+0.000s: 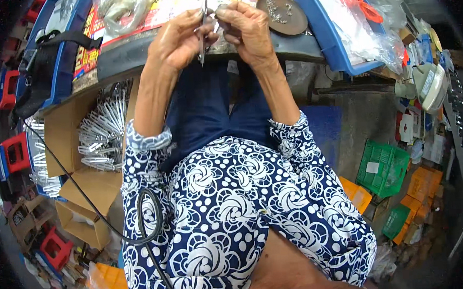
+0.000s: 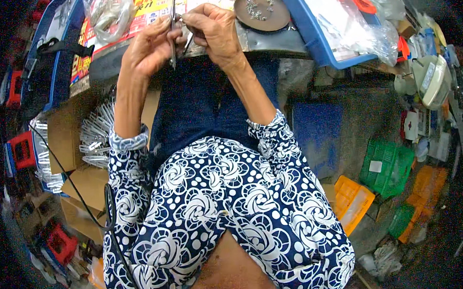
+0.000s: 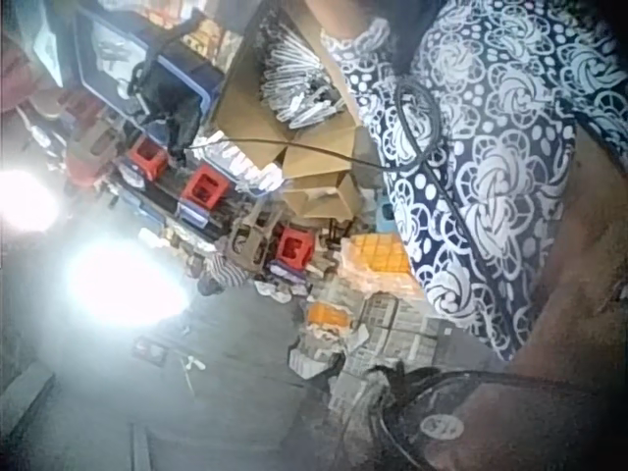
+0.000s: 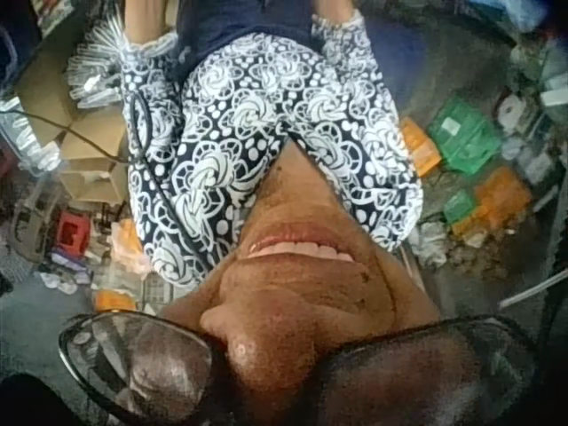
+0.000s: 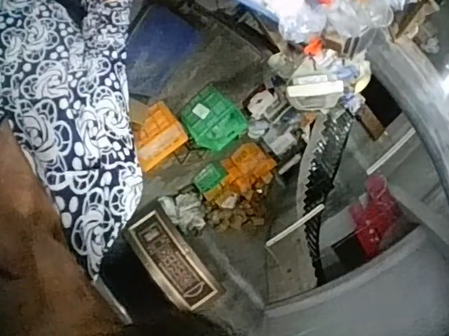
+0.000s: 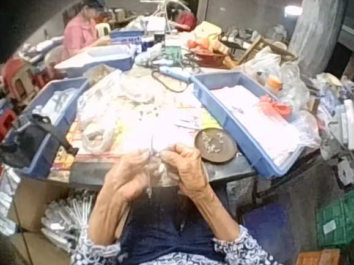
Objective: Assembling and inspecting small metal hardware components using tweezers at a manual workstation.
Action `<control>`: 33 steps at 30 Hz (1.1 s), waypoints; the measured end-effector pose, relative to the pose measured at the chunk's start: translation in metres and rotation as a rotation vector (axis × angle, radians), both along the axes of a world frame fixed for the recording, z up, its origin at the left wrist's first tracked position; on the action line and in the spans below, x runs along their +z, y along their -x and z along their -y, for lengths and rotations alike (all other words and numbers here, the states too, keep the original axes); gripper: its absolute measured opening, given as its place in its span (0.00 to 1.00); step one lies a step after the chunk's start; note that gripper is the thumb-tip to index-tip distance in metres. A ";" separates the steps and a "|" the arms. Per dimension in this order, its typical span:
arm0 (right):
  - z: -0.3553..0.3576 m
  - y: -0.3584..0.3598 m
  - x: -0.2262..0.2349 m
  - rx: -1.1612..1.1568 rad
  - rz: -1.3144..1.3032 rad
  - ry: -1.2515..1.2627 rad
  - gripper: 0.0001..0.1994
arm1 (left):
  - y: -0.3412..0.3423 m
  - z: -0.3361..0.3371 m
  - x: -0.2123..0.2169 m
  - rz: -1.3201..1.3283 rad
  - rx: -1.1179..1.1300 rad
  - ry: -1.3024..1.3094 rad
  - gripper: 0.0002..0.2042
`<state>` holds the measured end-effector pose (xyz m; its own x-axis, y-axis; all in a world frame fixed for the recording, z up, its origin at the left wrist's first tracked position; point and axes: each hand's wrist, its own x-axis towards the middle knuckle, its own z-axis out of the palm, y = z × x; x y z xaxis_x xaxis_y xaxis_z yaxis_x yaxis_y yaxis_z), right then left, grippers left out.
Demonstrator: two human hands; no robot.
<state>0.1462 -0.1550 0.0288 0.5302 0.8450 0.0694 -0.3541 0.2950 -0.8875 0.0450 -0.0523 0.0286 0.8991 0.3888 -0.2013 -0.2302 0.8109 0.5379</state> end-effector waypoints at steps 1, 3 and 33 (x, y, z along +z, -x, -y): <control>0.000 0.000 0.001 -0.009 0.005 -0.004 0.03 | -0.001 -0.001 -0.001 0.005 -0.009 -0.004 0.08; 0.000 0.003 0.003 -0.031 -0.021 -0.050 0.05 | 0.002 -0.001 -0.002 0.240 -0.210 0.116 0.09; 0.016 0.005 0.014 0.039 0.068 -0.045 0.05 | 0.010 0.010 -0.001 0.267 -0.245 0.165 0.10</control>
